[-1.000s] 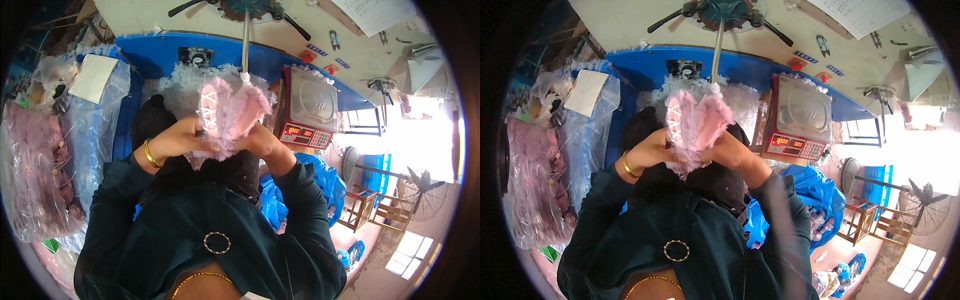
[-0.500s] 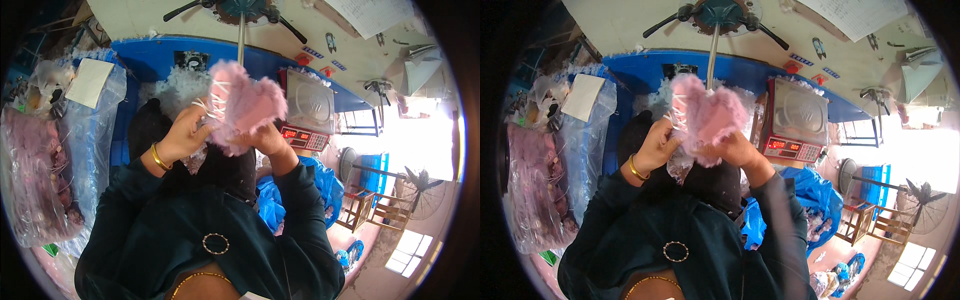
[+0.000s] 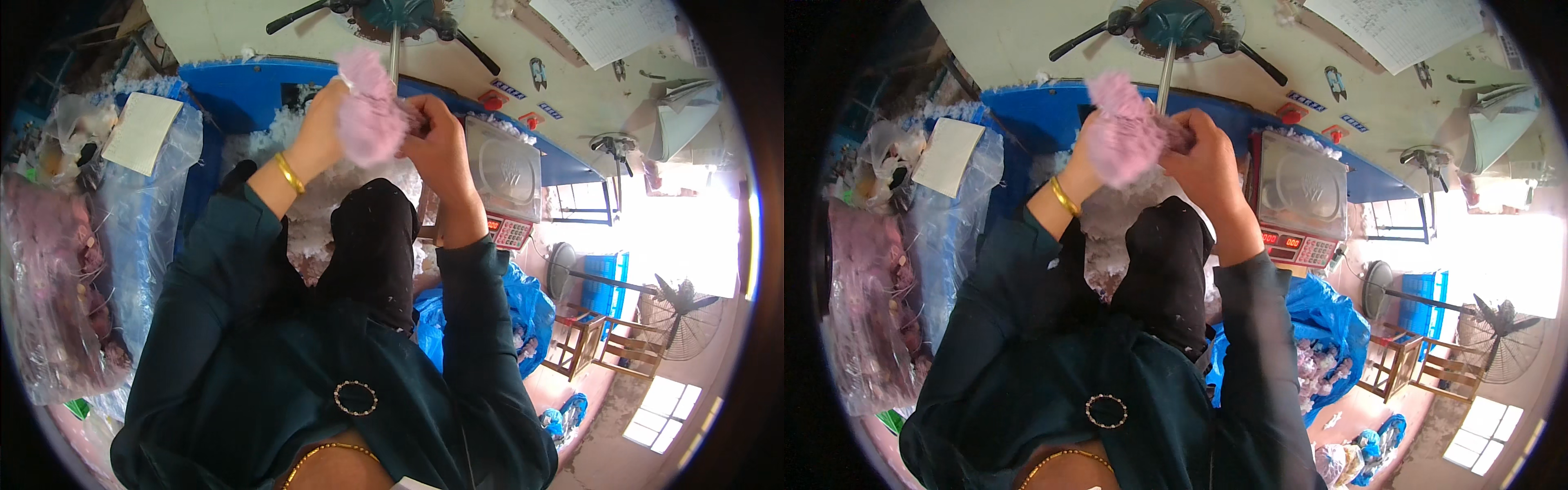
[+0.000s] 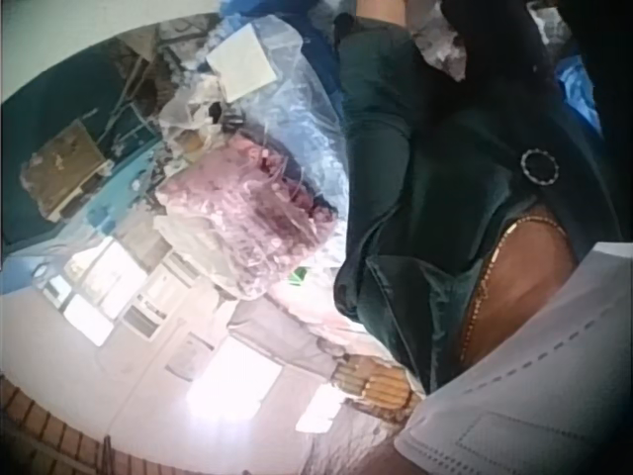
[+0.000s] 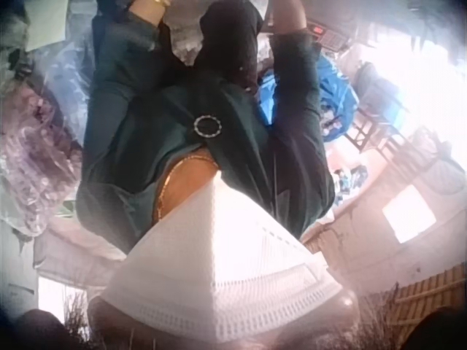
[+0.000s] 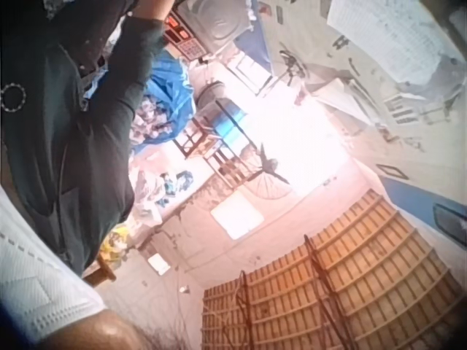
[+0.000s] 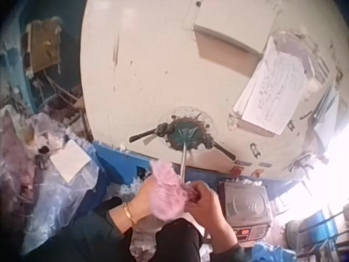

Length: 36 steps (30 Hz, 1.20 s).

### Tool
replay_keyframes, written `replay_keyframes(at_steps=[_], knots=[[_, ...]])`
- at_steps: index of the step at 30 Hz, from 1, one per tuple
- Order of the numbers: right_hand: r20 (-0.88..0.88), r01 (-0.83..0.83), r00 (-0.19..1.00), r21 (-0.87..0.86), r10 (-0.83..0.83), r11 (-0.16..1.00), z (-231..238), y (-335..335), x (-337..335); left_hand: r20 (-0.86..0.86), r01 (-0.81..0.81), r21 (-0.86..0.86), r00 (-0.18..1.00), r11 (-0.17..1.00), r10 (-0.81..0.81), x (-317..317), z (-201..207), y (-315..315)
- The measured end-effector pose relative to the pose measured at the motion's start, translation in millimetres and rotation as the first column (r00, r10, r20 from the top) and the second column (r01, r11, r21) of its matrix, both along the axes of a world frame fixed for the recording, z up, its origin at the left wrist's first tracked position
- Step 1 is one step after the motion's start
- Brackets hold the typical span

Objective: The person repeatedly picks up pink fluffy craft items, ties them with white string, and places them on a digital scale. The process is repeated multiple times in a small workspace with scattered materials.

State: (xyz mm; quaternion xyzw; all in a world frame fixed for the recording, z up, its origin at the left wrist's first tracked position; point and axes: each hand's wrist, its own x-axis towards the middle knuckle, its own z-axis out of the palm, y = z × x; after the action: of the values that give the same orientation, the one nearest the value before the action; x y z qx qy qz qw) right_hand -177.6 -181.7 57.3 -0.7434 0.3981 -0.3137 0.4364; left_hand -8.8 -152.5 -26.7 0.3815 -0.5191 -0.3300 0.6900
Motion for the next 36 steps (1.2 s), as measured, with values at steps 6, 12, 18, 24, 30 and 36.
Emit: replay_keyframes(at_steps=[6,12,18,24,30,36], knots=[[-0.106,0.120,0.954,-0.725,-0.282,0.678,-14.9,-24.6,29.8,0.173,0.038,0.225,0.982,0.974,-0.078,10.9,21.9,-0.1],[-0.209,0.187,0.861,-0.717,-0.463,0.671,7.3,-70.5,65.2,-0.393,0.342,0.405,0.902,0.848,-0.177,10.8,23.2,-5.1],[-0.031,0.137,0.956,-0.833,-0.293,0.536,-13.9,-43.6,34.4,-0.342,0.400,0.375,0.898,0.836,-0.276,9.5,23.8,27.1],[0.283,0.189,0.953,-0.289,-0.104,0.938,-13.5,-15.3,12.0,0.340,0.034,0.366,0.925,0.930,-0.168,-5.7,26.1,49.1],[0.003,0.187,0.975,-0.537,-0.220,0.822,-11.1,-7.6,28.8,0.834,-0.369,-0.083,0.483,0.926,0.267,-26.8,31.8,46.0],[0.199,0.463,0.886,-0.353,-0.419,0.813,-16.9,-90.3,69.3,0.708,-0.458,-0.040,0.614,0.888,0.349,-38.1,58.3,32.4]])
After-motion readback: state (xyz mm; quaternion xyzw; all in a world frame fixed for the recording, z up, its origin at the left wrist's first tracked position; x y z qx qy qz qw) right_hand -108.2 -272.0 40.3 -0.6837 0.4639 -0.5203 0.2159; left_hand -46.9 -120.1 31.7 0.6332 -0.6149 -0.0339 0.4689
